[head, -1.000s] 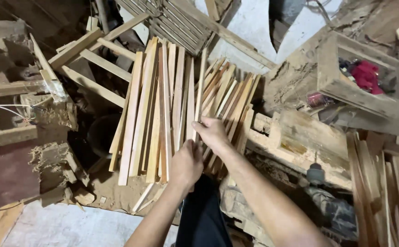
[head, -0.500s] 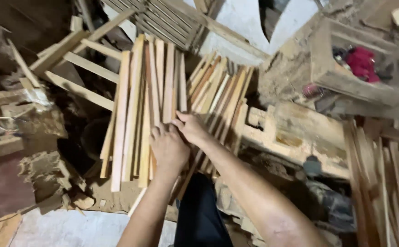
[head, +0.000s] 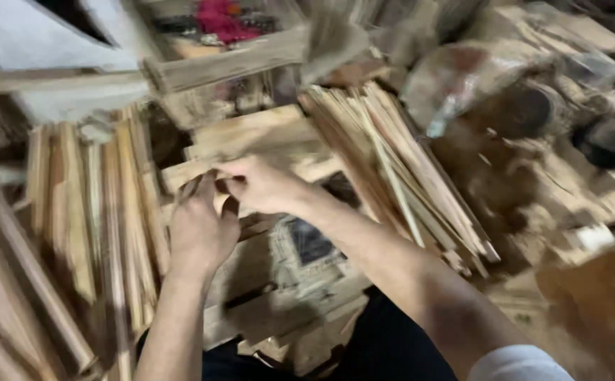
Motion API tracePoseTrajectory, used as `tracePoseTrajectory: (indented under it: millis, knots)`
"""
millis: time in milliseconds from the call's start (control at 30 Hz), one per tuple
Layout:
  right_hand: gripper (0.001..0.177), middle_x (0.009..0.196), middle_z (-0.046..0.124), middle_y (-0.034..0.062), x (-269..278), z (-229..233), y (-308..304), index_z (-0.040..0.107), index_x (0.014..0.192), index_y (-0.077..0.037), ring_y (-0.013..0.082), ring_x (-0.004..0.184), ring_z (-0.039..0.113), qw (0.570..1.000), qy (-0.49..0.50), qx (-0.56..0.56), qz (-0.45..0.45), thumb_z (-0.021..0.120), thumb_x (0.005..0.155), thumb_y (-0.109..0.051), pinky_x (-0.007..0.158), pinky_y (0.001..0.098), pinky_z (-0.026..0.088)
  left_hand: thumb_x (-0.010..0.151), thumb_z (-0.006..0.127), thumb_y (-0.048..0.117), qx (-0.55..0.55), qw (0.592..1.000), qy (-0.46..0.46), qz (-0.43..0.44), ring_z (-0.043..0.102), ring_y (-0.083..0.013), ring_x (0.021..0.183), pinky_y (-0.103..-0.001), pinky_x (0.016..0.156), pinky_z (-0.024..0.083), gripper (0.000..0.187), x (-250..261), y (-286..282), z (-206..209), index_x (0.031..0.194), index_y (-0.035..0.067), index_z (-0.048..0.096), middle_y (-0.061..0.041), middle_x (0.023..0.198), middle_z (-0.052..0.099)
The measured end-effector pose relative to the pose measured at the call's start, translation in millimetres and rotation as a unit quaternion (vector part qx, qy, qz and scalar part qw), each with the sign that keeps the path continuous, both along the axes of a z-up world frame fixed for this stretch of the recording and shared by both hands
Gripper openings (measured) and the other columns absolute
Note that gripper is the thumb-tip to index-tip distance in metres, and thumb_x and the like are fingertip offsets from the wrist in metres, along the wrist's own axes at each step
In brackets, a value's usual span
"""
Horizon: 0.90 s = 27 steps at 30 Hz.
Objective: Shaping thin wooden strips using a stationary power tool
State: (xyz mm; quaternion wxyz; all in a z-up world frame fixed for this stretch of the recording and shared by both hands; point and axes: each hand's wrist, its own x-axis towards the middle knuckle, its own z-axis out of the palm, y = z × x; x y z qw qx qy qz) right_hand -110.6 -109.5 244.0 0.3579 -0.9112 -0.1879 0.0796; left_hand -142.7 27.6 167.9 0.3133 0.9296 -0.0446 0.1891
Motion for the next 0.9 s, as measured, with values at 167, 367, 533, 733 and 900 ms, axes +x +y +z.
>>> tracePoseTrajectory:
  millis: [167,367,533,733,900]
  knots:
    - [0.041,0.125,0.073,0.0096,40,-64,-150,0.067,0.131,-0.025,0.0297,0.123,0.066,0.988,-0.011,0.07,-0.134,0.06,0.091,-0.02,0.107,0.0451,0.05,0.087,0.061,0.018,0.078,0.982,0.107,-0.135,0.065,-0.0455,0.113,-0.057,0.093,0.054,0.044,55,-140,14,0.129,0.009,0.062,-0.022,0.118,0.068]
    - [0.016,0.094,0.077,0.0059,56,-136,-320,0.078,0.104,-0.019,0.0169,0.094,0.071,0.942,-0.068,0.174,-0.278,0.066,0.094,-0.015,0.087,0.037,0.055,0.088,0.063,0.026,0.183,0.911,0.27,-0.253,0.043,-0.0376,0.142,-0.062,0.101,0.051,0.068,99,-312,-15,0.153,0.019,0.042,-0.01,0.148,0.052]
    - [0.025,0.111,0.076,-0.0019,90,-242,-450,0.076,0.116,-0.034,0.0227,0.112,0.069,0.889,0.007,0.04,-0.456,0.071,0.093,-0.042,0.092,0.041,0.058,0.098,0.06,0.03,0.209,0.887,0.254,-0.324,0.031,-0.0352,0.151,-0.056,0.125,0.02,0.067,95,-396,-27,0.158,0.009,0.037,-0.013,0.16,0.042]
    - [0.035,0.105,0.076,0.021,103,-279,-490,0.071,0.126,-0.013,0.0401,0.103,0.072,0.889,0.056,-0.087,-0.446,0.059,0.097,-0.028,0.086,0.0533,0.061,0.093,0.066,0.031,0.246,0.884,0.201,-0.344,0.038,-0.0359,0.143,-0.056,0.125,0.021,0.059,122,-445,-112,0.143,0.003,0.052,-0.018,0.143,0.054]
    - [0.035,0.086,0.073,0.0145,122,-313,-499,0.076,0.109,-0.009,0.0376,0.085,0.074,0.877,0.018,-0.265,-0.4,0.066,0.09,-0.037,0.072,0.049,0.065,0.091,0.067,0.027,0.245,0.887,0.187,-0.343,0.04,-0.038,0.141,-0.056,0.124,0.023,0.054,122,-447,-106,0.137,0.001,0.057,-0.02,0.138,0.056]
